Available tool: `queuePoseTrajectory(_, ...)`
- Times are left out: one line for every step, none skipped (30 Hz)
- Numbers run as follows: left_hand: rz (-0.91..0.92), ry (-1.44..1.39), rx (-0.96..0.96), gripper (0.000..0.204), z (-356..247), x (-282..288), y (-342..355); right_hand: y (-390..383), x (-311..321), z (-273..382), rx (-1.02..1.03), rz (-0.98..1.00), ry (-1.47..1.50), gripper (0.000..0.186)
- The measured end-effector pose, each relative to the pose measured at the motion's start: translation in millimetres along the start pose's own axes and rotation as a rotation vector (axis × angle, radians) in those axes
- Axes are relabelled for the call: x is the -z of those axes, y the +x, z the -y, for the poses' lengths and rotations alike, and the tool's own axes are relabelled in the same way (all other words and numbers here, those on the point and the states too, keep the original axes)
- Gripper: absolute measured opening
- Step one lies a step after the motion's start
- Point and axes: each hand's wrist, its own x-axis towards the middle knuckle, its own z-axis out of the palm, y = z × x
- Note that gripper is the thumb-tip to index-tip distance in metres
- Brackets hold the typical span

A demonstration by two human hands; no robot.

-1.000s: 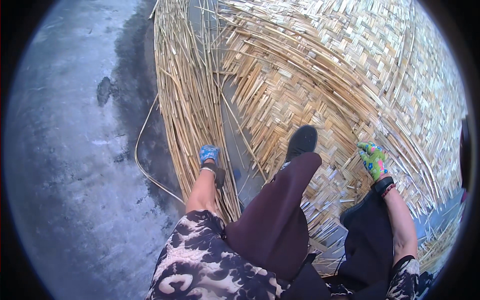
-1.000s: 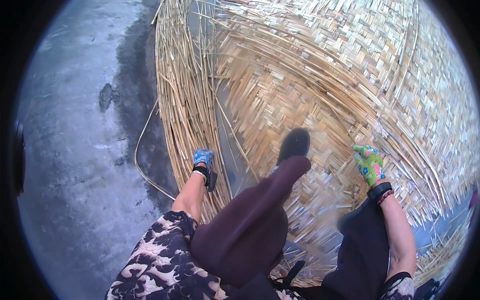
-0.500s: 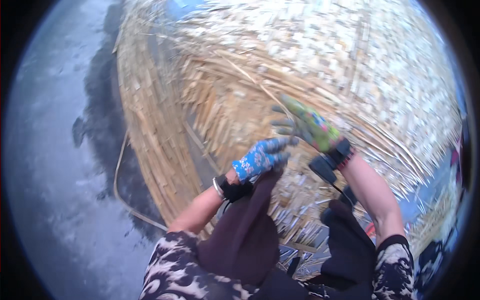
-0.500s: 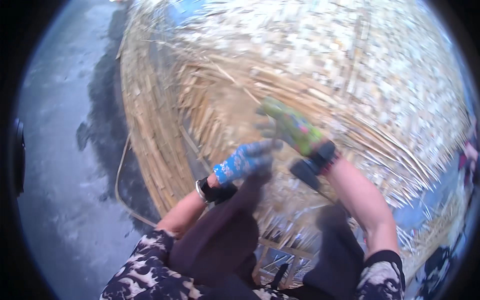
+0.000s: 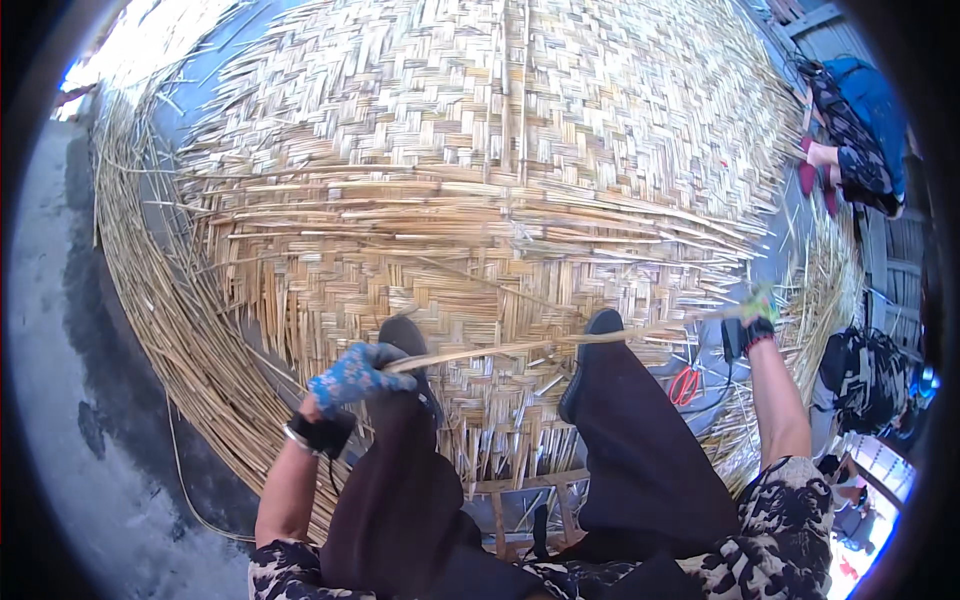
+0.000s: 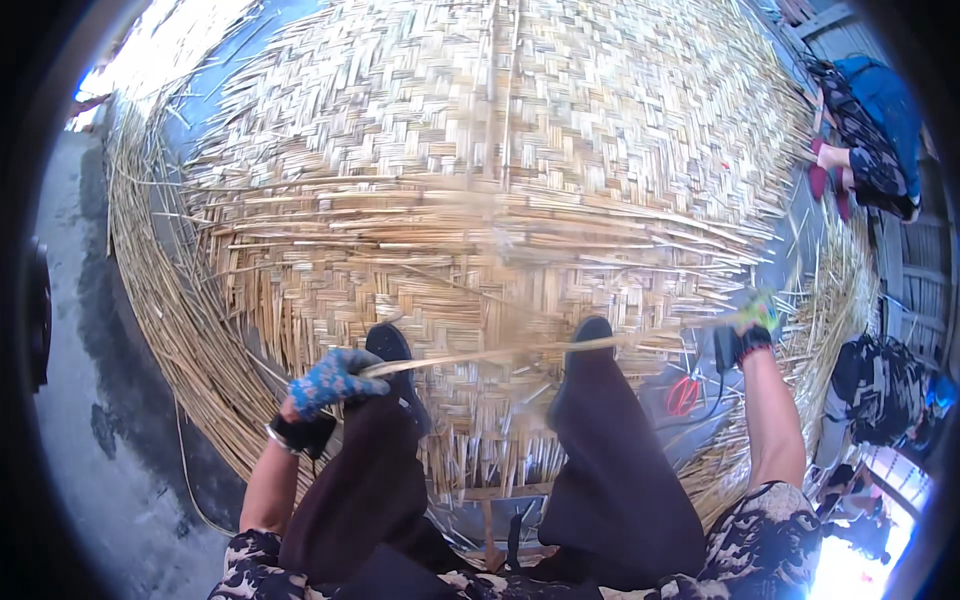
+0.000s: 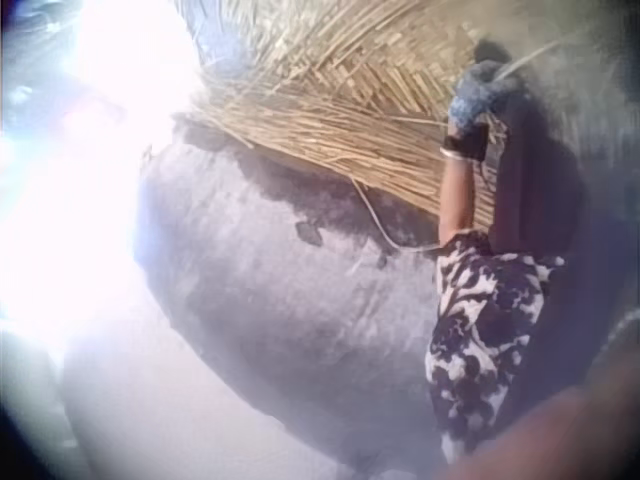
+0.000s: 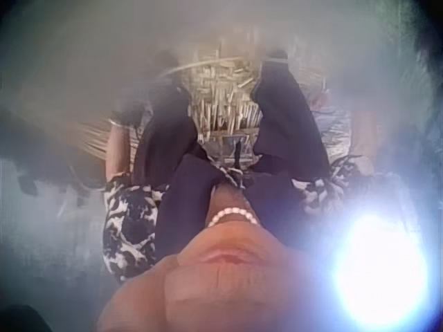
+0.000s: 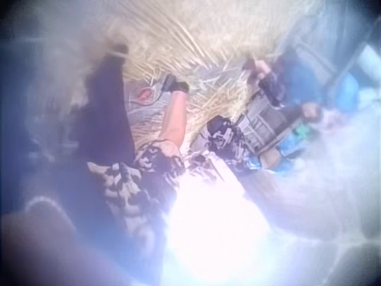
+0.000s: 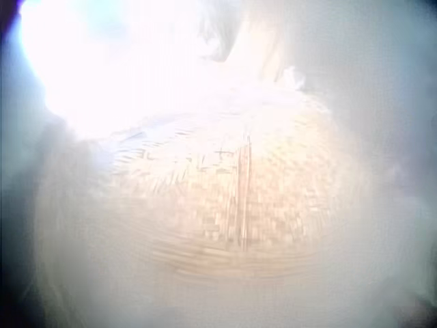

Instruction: The person is weaving a large mat or structure using thin wooden or bamboo strips.

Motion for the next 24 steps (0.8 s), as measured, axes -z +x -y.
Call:
queuePoseTrajectory(-0.050, 0.014, -0.011, 0.029, -7.2, 8.3, -4.5, -1.8, 36.2, -3.6, -0.045, -0.273, -0.152, 0.049)
queuePoseTrajectory(-0.085, 0.014, -0.066, 0.030, -16.4, 18.1, -6.3, -5.4, 62.1, -7.2, -0.091, -0.383, -0.240, 0.048)
queuePoseTrajectory(-0.163, 0.205, -0.160, 0.032, -26.2, 29.7, -7.2, -9.4, 77.0, -11.3, -0.127, -0.431, -0.307, 0.047)
queuePoseTrajectory(-0.172, 0.330, -0.071, 0.032, -37.4, 44.7, -9.7, -12.7, 82.0, -15.5, -0.158, -0.442, -0.364, 0.045)
queuePoseTrajectory(-0.199, 0.154, -0.193, 0.028, -48.3, 55.6, -11.0, -13.0, 76.1, -20.1, -0.174, -0.412, -0.408, 0.044)
queuePoseTrajectory(-0.369, 0.674, -0.280, 0.027, -61.8, 69.7, -9.2, -12.7, 62.3, -25.2, -0.185, -0.366, -0.450, 0.043)
queuePoseTrajectory(-0.455, 0.853, -0.414, 0.023, -74.4, 79.6, -7.5, -11.7, 43.9, -28.0, -0.189, -0.297, -0.492, 0.042)
queuePoseTrajectory(-0.431, 0.712, -0.473, 0.022, -86.8, 85.2, -3.2, -8.4, 19.1, -32.7, -0.189, -0.218, -0.530, 0.041)
queuePoseTrajectory(-0.433, 0.741, -0.543, 0.022, -100.3, 89.4, 1.9, -6.8, -8.1, -34.7, -0.177, -0.118, -0.571, 0.039)
queuePoseTrajectory(-0.404, 0.757, -0.632, 0.022, -113.2, 89.4, 10.0, -5.6, -39.0, -37.6, -0.168, -0.010, -0.603, 0.038)
queuePoseTrajectory(-0.410, 0.730, -0.576, 0.022, -124.4, 83.6, 21.1, -5.8, -72.6, -38.8, -0.152, 0.110, -0.630, 0.037)
queuePoseTrajectory(-0.385, 0.682, -0.609, 0.021, -136.3, 75.9, 34.1, -8.4, -109.5, -40.7, -0.134, 0.251, -0.640, 0.036)
queuePoseTrajectory(-0.379, 0.783, -0.677, 0.018, -148.7, 67.1, 48.2, -12.7, -149.4, -42.2, -0.117, 0.398, -0.633, 0.035)
queuePoseTrajectory(-0.428, 1.027, -0.789, 0.015, -161.0, 58.3, 61.7, -19.4, -189.3, -42.9, -0.089, 0.577, -0.589, 0.034)
queuePoseTrajectory(-0.467, 1.091, -0.769, 0.015, -173.0, 51.0, 74.3, -27.3, -229.9, -44.6, -0.061, 0.791, -0.493, 0.033)
queuePoseTrajectory(-0.480, 1.147, -0.728, 0.014, -185.9, 45.3, 86.1, -36.9, -269.4, -46.4, -0.080, 0.904, -0.415, 0.032)
queuePoseTrajectory(-0.483, 1.169, -0.711, 0.014, -198.1, 41.3, 95.2, -46.7, -305.3, -47.4, -0.015, 1.092, -0.425, 0.031)
queuePoseTrajectory(-0.499, 1.232, -0.644, 0.017, -209.7, 38.0, 102.6, -55.4, -336.3, -46.7, 0.068, 1.186, -0.516, 0.026)
queuePoseTrajectory(-0.502, 1.278, -0.573, 0.019, -218.4, 35.0, 106.5, -63.5, -368.5, -49.6, 0.091, 1.207, -0.684, 0.022)
queuePoseTrajectory(-0.518, 1.308, -0.572, 0.019, -222.9, 32.0, 107.0, -65.8, -388.4, -46.4, 0.054, 1.286, -0.648, 0.021)
queuePoseTrajectory(-0.731, 1.393, -0.838, 0.022, -225.0, 28.2, 107.0, -65.3, -401.3, -42.8, 0.038, 1.248, -0.720, 0.021)
queuePoseTrajectory(-0.944, 1.457, -1.116, 0.025, -225.6, 24.1, 108.3, -62.4, -414.9, -41.5, 0.080, 1.185, -0.658, 0.020)
queuePoseTrajectory(-0.928, 1.400, -1.058, 0.029, -221.9, 16.7, 111.8, -61.0, -418.8, -40.9, 0.080, 1.070, -0.676, 0.021)
queuePoseTrajectory(-0.907, 1.309, -1.019, 0.028, -217.1, 9.9, 116.6, -58.7, -422.4, -42.4, 0.124, 1.102, -0.591, 0.023)
